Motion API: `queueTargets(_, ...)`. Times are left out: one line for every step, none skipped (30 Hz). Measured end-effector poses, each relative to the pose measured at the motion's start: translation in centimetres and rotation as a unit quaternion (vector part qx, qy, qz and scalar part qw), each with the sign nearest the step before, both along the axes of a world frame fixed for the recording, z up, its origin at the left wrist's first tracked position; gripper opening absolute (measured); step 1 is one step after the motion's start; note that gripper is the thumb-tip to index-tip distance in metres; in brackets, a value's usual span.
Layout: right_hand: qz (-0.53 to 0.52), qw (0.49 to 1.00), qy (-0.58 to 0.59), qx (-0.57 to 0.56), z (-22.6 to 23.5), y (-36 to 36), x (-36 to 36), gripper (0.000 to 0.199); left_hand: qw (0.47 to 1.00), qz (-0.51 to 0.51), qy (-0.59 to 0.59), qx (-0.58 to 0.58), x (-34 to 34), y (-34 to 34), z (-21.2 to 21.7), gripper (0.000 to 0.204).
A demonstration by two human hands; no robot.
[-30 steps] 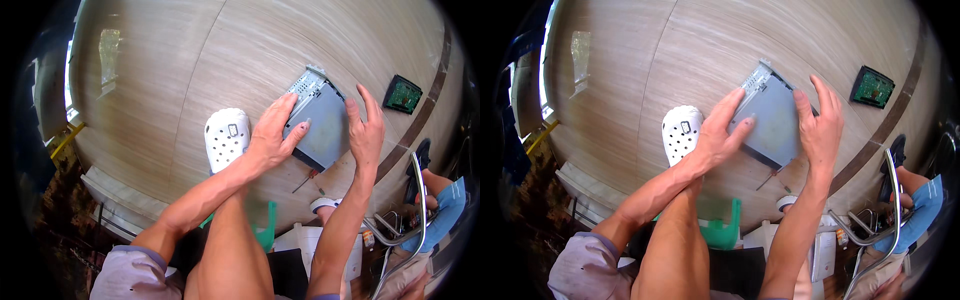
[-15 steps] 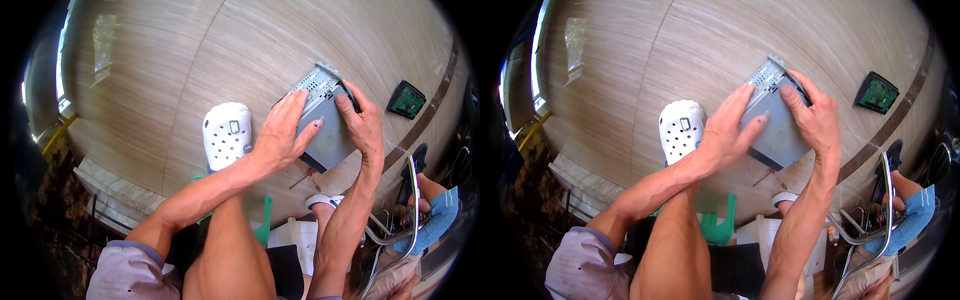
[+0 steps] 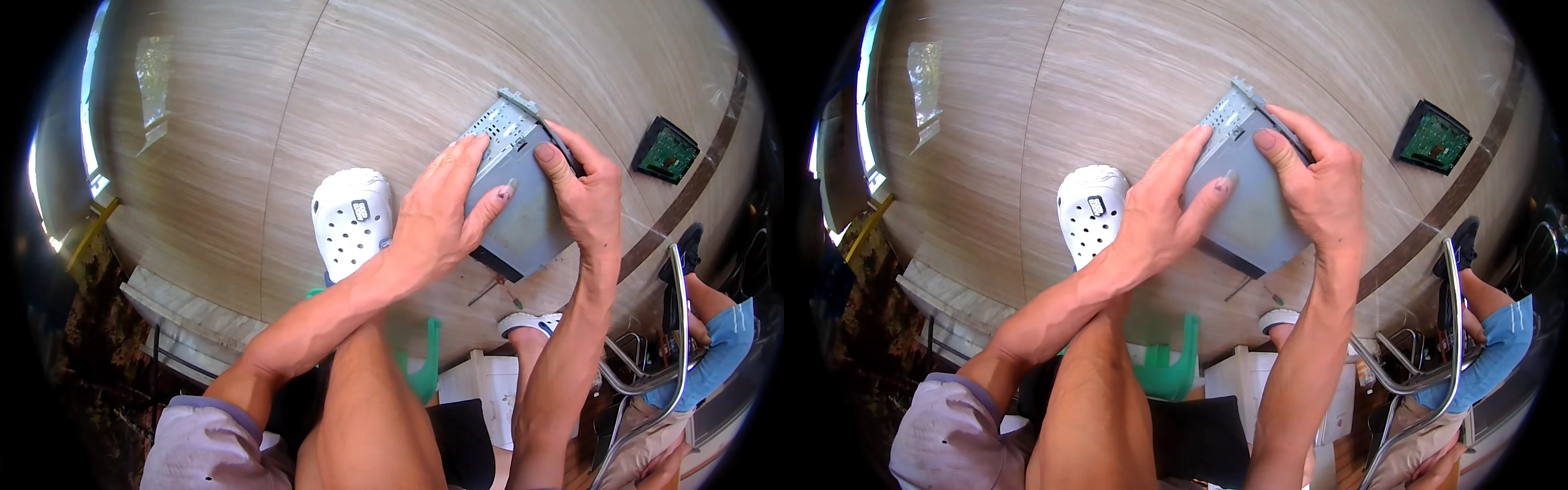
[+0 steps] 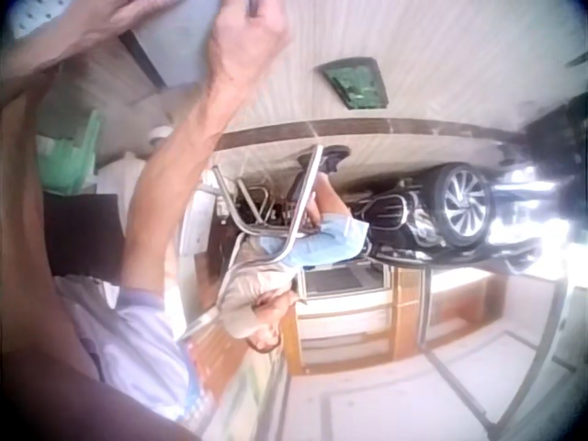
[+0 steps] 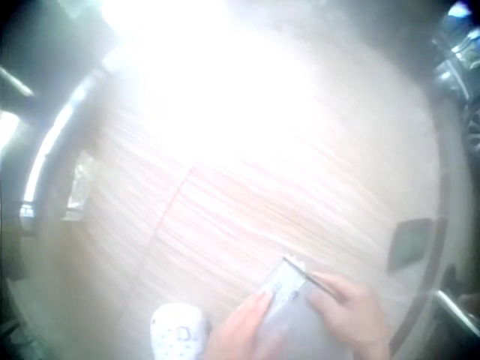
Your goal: The person disassembles an electronic casing by removing screws with a screwdriver and detaching metal brackets by hand, then fits a metal cover back onto the housing by hand.
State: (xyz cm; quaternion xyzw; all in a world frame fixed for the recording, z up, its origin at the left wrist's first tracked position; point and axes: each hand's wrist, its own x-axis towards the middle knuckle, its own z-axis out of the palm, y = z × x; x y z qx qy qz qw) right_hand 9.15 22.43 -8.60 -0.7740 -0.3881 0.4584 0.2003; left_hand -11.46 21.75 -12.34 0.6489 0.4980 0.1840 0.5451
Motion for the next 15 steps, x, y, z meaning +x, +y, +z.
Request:
queueTargets(0.006,1.000,-0.016,0.012,0.0,0.0,-0.1,0.041,1.000,0.001,0.003,0.008,0.1,0.1,-0.1,0.062)
queueTargets(0.007,0.999,-0.028,0.014,-0.1,-0.1,-0.2,0.041,1.000,0.003,0.004,0.021,0.2,0.2,-0.2,0.061)
queueTargets(0.012,0.999,-0.036,0.019,-0.1,-0.1,-0.3,0.041,1.000,0.004,0.009,0.021,0.2,0.2,-0.2,0.060)
queueTargets(0.015,0.998,-0.046,0.027,-0.1,-0.1,-0.3,0.041,1.000,0.007,0.012,0.026,0.2,0.2,-0.3,0.060)
queueTargets(0.013,0.999,-0.041,0.029,-0.2,-0.1,-0.4,0.041,0.999,0.012,0.012,0.035,0.2,0.2,-0.4,0.059)
queueTargets(0.008,0.999,-0.038,0.033,-0.2,-0.1,-0.4,0.040,0.999,0.019,0.010,0.043,0.3,0.2,-0.4,0.058)
queueTargets(0.003,0.999,-0.035,0.035,-0.2,-0.1,-0.4,0.040,0.998,0.030,0.005,0.052,0.4,0.1,-0.5,0.056)
queueTargets(0.001,0.999,-0.028,0.037,-0.2,-0.2,-0.4,0.040,0.997,0.043,-0.004,0.058,0.4,0.0,-0.6,0.055)
queueTargets(0.000,0.999,-0.022,0.038,-0.2,-0.1,-0.3,0.040,0.997,0.054,-0.009,0.062,0.5,-0.1,-0.6,0.054)
queueTargets(-0.004,0.999,-0.016,0.039,-0.2,-0.2,-0.3,0.039,0.996,0.066,-0.017,0.063,0.6,-0.3,-0.7,0.053)
queueTargets(-0.004,0.999,-0.018,0.039,-0.2,-0.2,-0.4,0.039,0.994,0.079,-0.025,0.067,0.6,-0.3,-0.8,0.052)
queueTargets(-0.005,0.999,-0.019,0.038,-0.2,-0.3,-0.4,0.039,0.993,0.079,-0.022,0.080,0.7,-0.4,-0.9,0.052)
queueTargets(-0.009,0.999,-0.022,0.037,-0.2,-0.3,-0.4,0.038,0.992,0.080,-0.020,0.093,0.7,-0.5,-1.0,0.052)
queueTargets(-0.007,0.999,-0.023,0.041,-0.2,-0.3,-0.5,0.038,0.991,0.086,-0.022,0.100,0.7,-0.5,-1.1,0.052)
queueTargets(-0.008,0.999,-0.025,0.043,-0.2,-0.4,-0.5,0.038,0.990,0.085,-0.021,0.108,0.8,-0.6,-1.1,0.053)
